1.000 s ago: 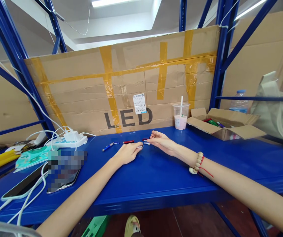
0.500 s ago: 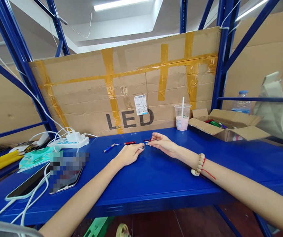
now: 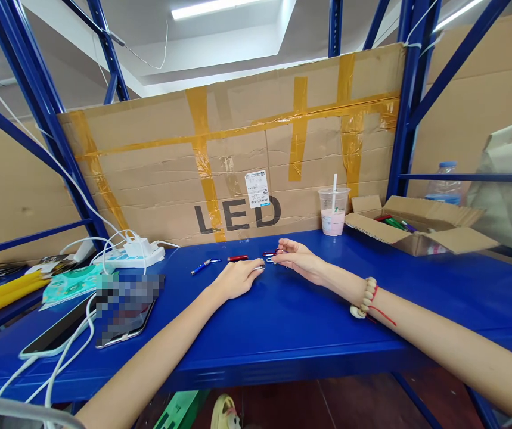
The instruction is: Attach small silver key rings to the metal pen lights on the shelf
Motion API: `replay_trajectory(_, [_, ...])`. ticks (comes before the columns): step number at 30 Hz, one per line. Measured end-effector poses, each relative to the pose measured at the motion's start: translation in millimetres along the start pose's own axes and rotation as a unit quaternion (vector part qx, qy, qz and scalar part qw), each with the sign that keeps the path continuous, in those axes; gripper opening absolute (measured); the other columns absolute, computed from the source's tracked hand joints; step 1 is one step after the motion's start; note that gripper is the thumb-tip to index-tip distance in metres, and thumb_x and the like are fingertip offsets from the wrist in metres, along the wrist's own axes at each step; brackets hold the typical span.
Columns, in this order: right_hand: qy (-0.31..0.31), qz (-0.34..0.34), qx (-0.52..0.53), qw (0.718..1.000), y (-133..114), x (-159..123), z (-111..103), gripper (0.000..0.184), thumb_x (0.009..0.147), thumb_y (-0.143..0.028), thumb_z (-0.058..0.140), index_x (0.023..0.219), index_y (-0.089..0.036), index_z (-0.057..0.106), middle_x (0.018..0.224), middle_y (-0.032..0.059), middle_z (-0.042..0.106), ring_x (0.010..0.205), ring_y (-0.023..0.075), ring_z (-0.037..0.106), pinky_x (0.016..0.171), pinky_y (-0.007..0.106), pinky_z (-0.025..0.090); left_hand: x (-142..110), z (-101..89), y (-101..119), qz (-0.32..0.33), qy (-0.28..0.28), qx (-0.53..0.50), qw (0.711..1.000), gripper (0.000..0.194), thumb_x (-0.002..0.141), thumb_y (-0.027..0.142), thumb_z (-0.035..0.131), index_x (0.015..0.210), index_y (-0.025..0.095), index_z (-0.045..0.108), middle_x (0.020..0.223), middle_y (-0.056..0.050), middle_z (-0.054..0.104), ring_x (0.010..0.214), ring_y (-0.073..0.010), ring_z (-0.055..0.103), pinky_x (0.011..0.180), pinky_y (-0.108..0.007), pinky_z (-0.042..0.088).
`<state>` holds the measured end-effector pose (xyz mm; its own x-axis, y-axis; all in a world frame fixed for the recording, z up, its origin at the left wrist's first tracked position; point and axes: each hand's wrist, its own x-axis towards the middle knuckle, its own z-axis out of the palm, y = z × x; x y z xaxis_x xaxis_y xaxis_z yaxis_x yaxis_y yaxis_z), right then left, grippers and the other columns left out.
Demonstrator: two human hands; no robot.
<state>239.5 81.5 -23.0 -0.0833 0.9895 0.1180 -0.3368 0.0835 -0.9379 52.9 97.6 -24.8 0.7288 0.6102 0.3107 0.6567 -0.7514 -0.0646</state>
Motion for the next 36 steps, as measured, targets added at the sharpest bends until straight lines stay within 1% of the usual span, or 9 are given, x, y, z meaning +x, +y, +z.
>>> replay_trajectory(6, [-0.002,0.023,0.018,1.000,0.0,-1.0,2.2,0.043,0.048,-0.007,0.074,0.082,-0.017,0.050,0.075,-0.0030,0.051,0.070,0.0078,0.057,0.068,0.020,0.046,-0.9,-1.7,1.7,-0.006,-0.005,-0.001,1.000,0.028,0.091,0.030,0.025,0.105,0.021,0.048,0.095,-0.001,0.060,0.080,-0.0155,0.057,0.067,-0.024,0.042])
replay_trajectory(14, [-0.013,0.012,0.020,1.000,0.9,1.3,0.5,0.043,0.046,-0.005,0.073,0.081,-0.016,0.051,0.075,-0.0026,0.052,0.073,0.0096,0.058,0.073,0.023,0.048,-0.2,-1.8,1.8,-0.003,-0.005,-0.008,1.000,0.028,0.091,0.031,0.026,0.104,0.021,0.048,0.094,-0.002,0.059,0.080,-0.0155,0.057,0.067,-0.024,0.042])
replay_trajectory(19, [-0.015,0.010,0.004,1.000,0.5,1.6,-0.3,0.043,0.045,-0.004,0.073,0.079,-0.016,0.050,0.072,-0.0038,0.052,0.071,0.0085,0.058,0.073,0.023,0.047,-0.1,-1.8,1.4,-0.002,-0.001,-0.002,1.000,0.028,0.090,0.031,0.026,0.104,0.021,0.048,0.095,-0.002,0.059,0.081,-0.0163,0.057,0.067,-0.024,0.042])
replay_trajectory(23, [-0.016,0.009,0.003,1.000,2.2,1.4,-0.1,0.042,0.045,-0.003,0.073,0.078,-0.016,0.051,0.074,-0.0035,0.051,0.072,0.0075,0.056,0.074,0.022,0.047,-1.0,-3.5,3.4,0.001,-0.001,-0.009,1.000,0.027,0.091,0.030,0.026,0.104,0.021,0.048,0.093,-0.001,0.060,0.078,-0.0150,0.057,0.066,-0.023,0.042])
replay_trajectory(36, [-0.008,0.020,-0.005,1.000,-0.7,-1.5,1.0,0.039,0.047,-0.003,0.071,0.078,-0.016,0.050,0.072,-0.0037,0.050,0.069,0.0068,0.055,0.069,0.020,0.046,-0.2,-2.8,3.5,0.006,0.002,-0.011,1.000,0.026,0.091,0.030,0.026,0.100,0.021,0.048,0.091,-0.001,0.059,0.077,-0.0150,0.056,0.064,-0.023,0.040])
